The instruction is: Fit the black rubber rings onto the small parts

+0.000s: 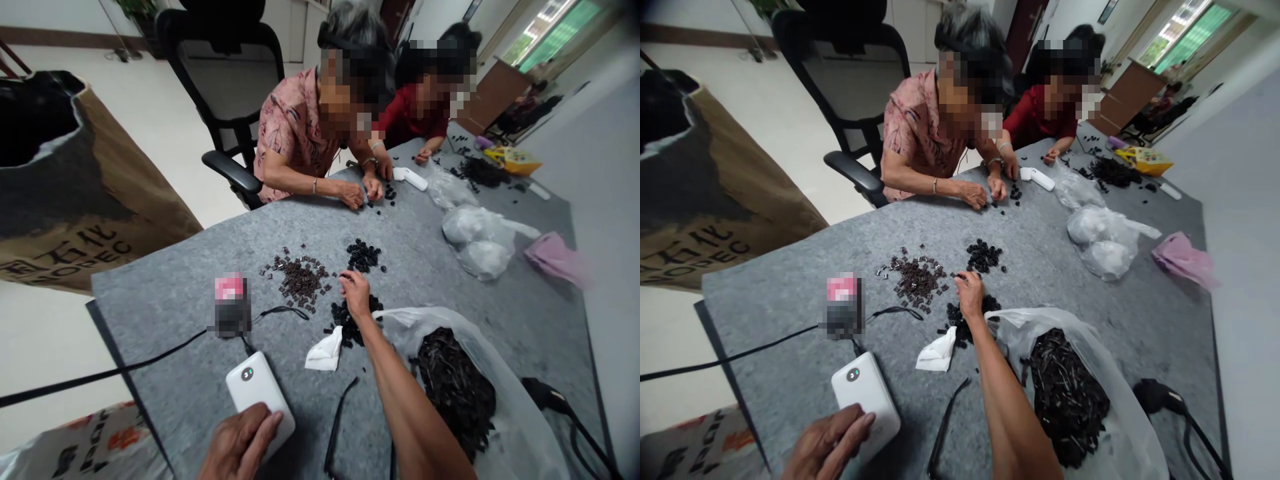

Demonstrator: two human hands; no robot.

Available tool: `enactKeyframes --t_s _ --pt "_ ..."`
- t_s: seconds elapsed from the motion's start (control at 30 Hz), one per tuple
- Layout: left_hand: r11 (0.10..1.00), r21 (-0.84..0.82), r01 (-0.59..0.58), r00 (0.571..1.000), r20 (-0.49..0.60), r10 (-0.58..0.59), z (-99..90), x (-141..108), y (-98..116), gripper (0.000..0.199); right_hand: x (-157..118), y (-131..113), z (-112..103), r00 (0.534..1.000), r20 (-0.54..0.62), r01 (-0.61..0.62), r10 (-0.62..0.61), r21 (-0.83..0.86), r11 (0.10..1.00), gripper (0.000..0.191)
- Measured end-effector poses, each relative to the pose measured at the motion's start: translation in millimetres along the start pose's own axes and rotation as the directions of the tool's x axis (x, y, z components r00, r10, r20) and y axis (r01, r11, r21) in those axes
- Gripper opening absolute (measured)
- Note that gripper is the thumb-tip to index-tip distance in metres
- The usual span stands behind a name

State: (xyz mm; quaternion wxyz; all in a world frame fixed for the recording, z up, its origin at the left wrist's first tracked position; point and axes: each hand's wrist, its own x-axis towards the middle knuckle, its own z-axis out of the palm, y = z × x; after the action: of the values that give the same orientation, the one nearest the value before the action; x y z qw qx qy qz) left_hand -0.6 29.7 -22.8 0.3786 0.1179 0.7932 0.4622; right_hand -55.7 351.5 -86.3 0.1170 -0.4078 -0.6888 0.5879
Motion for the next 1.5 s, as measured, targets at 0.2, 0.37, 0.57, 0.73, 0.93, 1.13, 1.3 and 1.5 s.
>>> enactKeyframes --t_s 0.2,0.37,0.57,0.73,0.93,1.13,1.3,1.5 --pt "0.984 -0.107 -0.145 0.983 -0.13 0.131 14.2 29 55 0.041 -98 -24 0 0.968 0.251 -0.144 0.032 0.443 0.885 0.06" --pt "0.924 -0.177 -0.339 0.92 -0.269 0.286 28.0 38 78 0.035 -158 -51 0 0.933 0.336 -0.324 0.129 0.626 0.71 0.052" --pt "0.88 0.013 -0.475 0.859 -0.212 0.467 30.5 41 78 0.026 -186 -52 4 0.933 0.255 -0.359 0.254 0.642 0.678 0.05" --pt "0.814 0.096 -0.573 0.781 -0.238 0.577 33.2 49 61 0.025 -194 -39 11 0.934 0.203 -0.354 0.294 0.642 0.68 0.055" --pt "0.738 0.184 -0.649 0.69 -0.268 0.673 37.7 53 47 0.021 -195 -37 18 0.931 0.191 -0.359 0.31 0.625 0.693 0.056" --pt "0.784 0.167 -0.598 0.742 -0.254 0.62 34.4 47 39 0.026 -192 -27 26 0.92 0.249 -0.392 0.302 0.581 0.714 0.051" --pt "0.862 0.062 -0.503 0.821 -0.277 0.499 29.6 48 24 0.029 -189 -21 39 0.897 0.323 -0.44 0.302 0.582 0.684 0.053" --pt "0.942 -0.263 -0.21 0.907 -0.413 0.086 19.2 65 16 0.037 -180 -8 43 0.905 0.333 -0.413 0.264 0.544 0.731 0.067"
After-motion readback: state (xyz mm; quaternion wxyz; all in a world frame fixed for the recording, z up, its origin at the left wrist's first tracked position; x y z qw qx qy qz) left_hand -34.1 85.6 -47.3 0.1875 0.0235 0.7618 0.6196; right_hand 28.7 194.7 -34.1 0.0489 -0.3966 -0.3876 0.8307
